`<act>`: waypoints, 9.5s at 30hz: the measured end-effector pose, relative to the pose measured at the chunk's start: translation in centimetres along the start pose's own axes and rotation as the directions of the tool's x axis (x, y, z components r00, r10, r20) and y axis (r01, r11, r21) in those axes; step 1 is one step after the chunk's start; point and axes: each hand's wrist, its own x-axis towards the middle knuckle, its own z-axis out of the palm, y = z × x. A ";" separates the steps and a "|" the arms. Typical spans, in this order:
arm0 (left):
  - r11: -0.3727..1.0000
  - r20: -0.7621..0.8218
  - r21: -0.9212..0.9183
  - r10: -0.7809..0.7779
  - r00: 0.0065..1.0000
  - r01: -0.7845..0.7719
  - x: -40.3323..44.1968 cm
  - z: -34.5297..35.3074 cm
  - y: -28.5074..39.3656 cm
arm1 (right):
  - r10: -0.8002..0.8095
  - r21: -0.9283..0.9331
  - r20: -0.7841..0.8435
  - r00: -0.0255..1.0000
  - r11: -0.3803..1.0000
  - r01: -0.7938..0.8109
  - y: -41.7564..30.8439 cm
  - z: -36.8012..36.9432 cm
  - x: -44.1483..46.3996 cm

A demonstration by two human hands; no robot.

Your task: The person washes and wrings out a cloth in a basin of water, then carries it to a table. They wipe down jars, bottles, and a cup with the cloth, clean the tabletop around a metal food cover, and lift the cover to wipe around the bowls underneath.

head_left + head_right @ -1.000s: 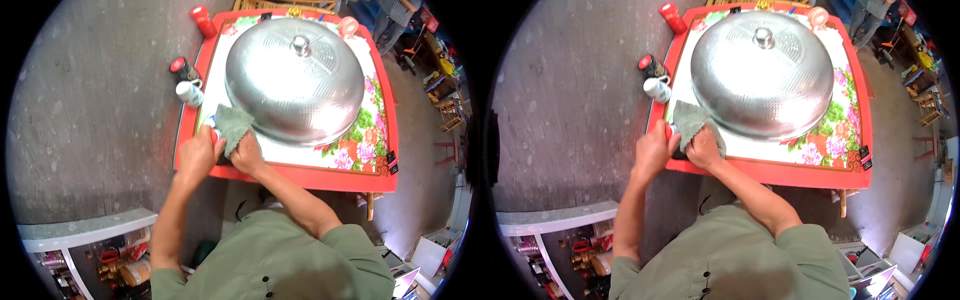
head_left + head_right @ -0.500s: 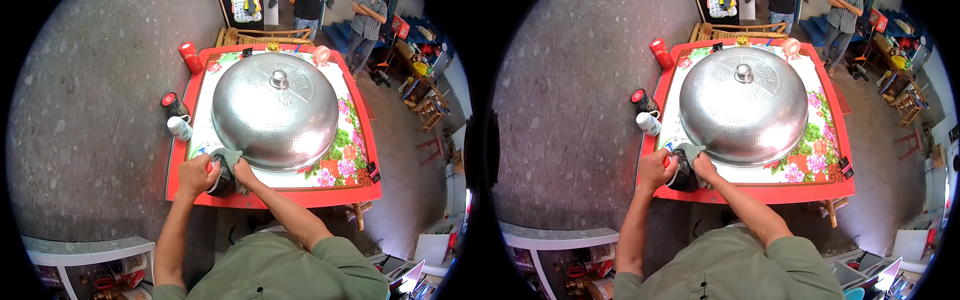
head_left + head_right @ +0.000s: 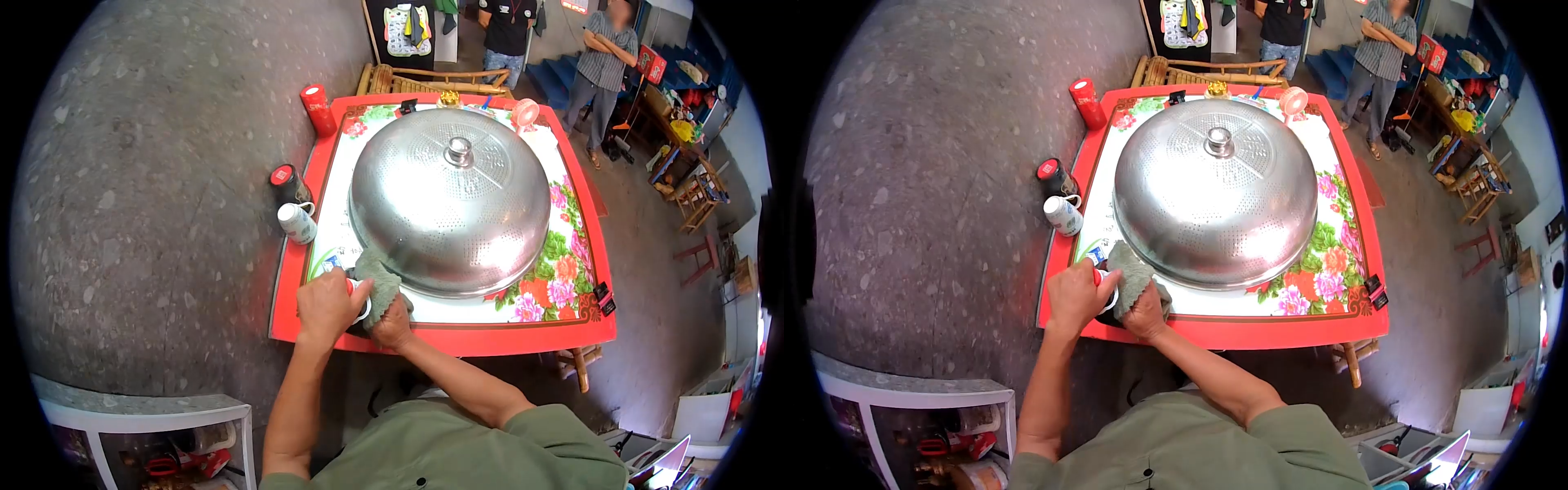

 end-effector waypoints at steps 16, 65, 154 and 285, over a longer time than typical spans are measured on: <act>0.407 -0.075 -0.901 0.201 0.977 -0.152 -0.1 4.6 -3.0 | 0.466 -0.063 -0.014 0.885 0.883 -0.465 10.8 1.7 -3.7; 0.023 0.070 -0.997 -0.262 0.963 0.079 -4.9 1.2 -5.4 | 0.506 0.667 0.699 0.506 -0.205 -0.716 4.1 0.0 -2.3; 0.340 0.370 -0.580 -0.699 0.611 0.740 -20.7 11.3 -3.1 | -0.214 -0.248 0.820 0.531 0.703 0.666 17.1 22.8 9.4; 0.075 0.490 -0.872 0.102 0.866 0.485 -5.6 4.1 6.6 | 0.344 0.062 0.339 0.876 0.921 -0.385 -4.5 -15.0 0.4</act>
